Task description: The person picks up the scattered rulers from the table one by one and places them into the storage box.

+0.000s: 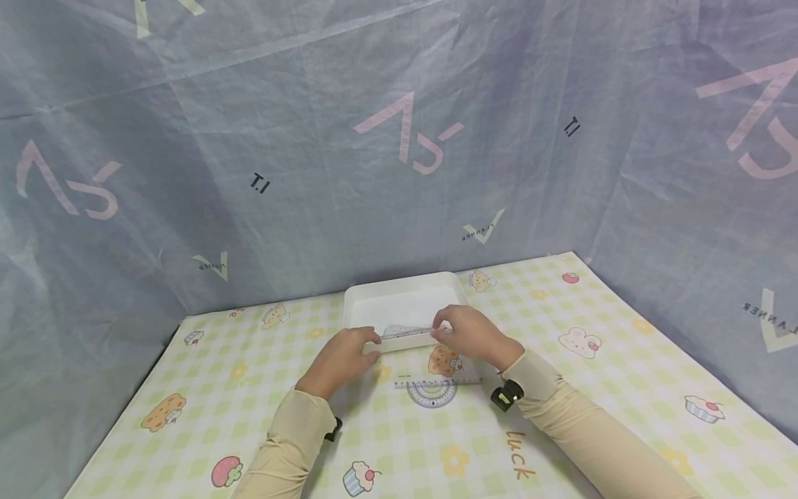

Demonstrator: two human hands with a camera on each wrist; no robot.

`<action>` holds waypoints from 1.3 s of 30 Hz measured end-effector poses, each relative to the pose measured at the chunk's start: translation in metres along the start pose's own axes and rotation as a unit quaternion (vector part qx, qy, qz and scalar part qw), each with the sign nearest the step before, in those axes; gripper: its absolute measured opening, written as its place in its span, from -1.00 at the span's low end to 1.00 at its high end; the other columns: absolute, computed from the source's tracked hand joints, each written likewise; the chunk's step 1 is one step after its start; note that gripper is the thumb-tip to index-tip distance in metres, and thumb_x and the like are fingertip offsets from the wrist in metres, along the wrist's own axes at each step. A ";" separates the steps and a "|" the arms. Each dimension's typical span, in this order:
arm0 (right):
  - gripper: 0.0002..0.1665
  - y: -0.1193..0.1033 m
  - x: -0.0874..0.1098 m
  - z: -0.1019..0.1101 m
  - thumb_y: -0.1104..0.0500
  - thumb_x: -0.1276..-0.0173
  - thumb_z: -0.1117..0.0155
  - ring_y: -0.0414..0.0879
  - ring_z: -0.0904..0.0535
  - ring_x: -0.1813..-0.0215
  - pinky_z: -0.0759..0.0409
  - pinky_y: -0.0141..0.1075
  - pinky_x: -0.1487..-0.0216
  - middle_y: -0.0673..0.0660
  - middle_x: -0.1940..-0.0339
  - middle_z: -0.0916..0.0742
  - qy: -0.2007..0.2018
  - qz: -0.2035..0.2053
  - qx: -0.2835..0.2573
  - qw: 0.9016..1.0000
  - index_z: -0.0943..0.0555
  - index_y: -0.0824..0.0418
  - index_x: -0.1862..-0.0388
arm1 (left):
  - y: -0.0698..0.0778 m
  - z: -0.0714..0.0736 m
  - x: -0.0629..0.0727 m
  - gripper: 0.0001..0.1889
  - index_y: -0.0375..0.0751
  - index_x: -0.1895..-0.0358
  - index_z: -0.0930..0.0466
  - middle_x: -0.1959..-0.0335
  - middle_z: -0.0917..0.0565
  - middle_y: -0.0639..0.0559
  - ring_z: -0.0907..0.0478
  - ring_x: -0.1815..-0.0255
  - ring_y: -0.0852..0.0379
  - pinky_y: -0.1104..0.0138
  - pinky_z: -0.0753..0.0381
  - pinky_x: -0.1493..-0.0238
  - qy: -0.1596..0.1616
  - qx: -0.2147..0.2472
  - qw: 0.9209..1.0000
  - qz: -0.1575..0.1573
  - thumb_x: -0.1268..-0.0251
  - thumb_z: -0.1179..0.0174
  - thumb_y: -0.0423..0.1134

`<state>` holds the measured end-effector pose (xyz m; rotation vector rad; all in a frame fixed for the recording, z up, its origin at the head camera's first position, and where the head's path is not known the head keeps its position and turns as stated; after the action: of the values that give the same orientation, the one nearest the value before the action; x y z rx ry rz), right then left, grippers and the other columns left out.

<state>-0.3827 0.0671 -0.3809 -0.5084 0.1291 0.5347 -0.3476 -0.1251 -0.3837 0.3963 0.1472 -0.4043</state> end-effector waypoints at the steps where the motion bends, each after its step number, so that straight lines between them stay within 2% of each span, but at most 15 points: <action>1: -0.87 0.000 0.000 0.000 0.07 -0.39 -0.32 -0.16 -0.56 0.20 -0.57 -0.11 -0.04 0.03 0.10 -0.75 0.000 0.002 0.001 1.000 -0.71 0.09 0.21 | 0.000 0.000 0.000 -0.76 -0.18 0.01 -0.71 -0.11 -0.68 -0.08 -0.59 -0.18 -0.07 0.06 -0.52 -0.23 0.000 -0.003 1.000 0.001 -0.30 -0.32 -0.23; 8: -0.86 -0.002 0.000 -0.001 0.06 -0.39 -0.31 -0.18 -0.57 0.23 -0.57 -0.12 -0.05 0.00 0.15 -0.76 -0.007 0.011 -0.001 1.000 -0.72 0.08 0.19 | 0.000 0.000 0.001 -0.75 -0.16 0.01 -0.71 -0.16 -0.65 -0.10 -0.55 -0.24 -0.08 0.05 -0.48 -0.27 -0.006 -0.007 1.000 0.008 -0.29 -0.32 -0.20; 15: -0.85 -0.001 0.001 -0.002 0.06 -0.40 -0.30 -0.19 -0.55 0.26 -0.57 -0.12 -0.03 0.00 0.14 -0.75 -0.007 0.013 0.000 1.000 -0.72 0.09 0.18 | 0.000 0.000 0.001 -0.76 -0.13 0.02 -0.72 -0.10 -0.69 -0.02 -0.58 -0.20 -0.02 0.07 -0.51 -0.23 -0.013 -0.002 1.000 0.020 -0.29 -0.32 -0.20; 24: -0.86 -0.002 0.000 -0.001 0.05 -0.39 -0.32 -0.15 -0.61 0.13 -0.58 -0.13 -0.07 0.00 0.15 -0.75 -0.002 0.013 0.009 1.000 -0.72 0.07 0.19 | 0.002 0.001 0.001 -0.78 -0.15 0.05 -0.73 -0.09 -0.69 -0.03 -0.58 -0.18 -0.03 0.06 -0.53 -0.20 -0.011 -0.001 1.000 0.012 -0.28 -0.34 -0.22; 39: -0.83 -0.008 0.001 0.005 0.08 -0.38 -0.32 0.00 -0.67 0.03 -0.58 -0.08 -0.11 0.06 0.12 -0.76 0.011 0.029 -0.004 1.000 -0.71 0.13 0.17 | 0.012 0.004 0.001 -0.80 -0.24 0.08 -0.72 -0.06 -0.68 -0.08 -0.59 -0.15 -0.07 0.06 -0.55 -0.17 -0.003 0.016 1.000 -0.018 -0.26 -0.34 -0.28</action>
<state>-0.3778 0.0646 -0.3735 -0.5195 0.1629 0.5863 -0.3420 -0.1168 -0.3765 0.4248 0.1422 -0.4433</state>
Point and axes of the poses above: each hand's wrist, its own x-axis away from the middle knuckle, its own z-axis out of the back of the hand, y = z × x, the point moved 9 cm from there along -x, towards the middle knuckle
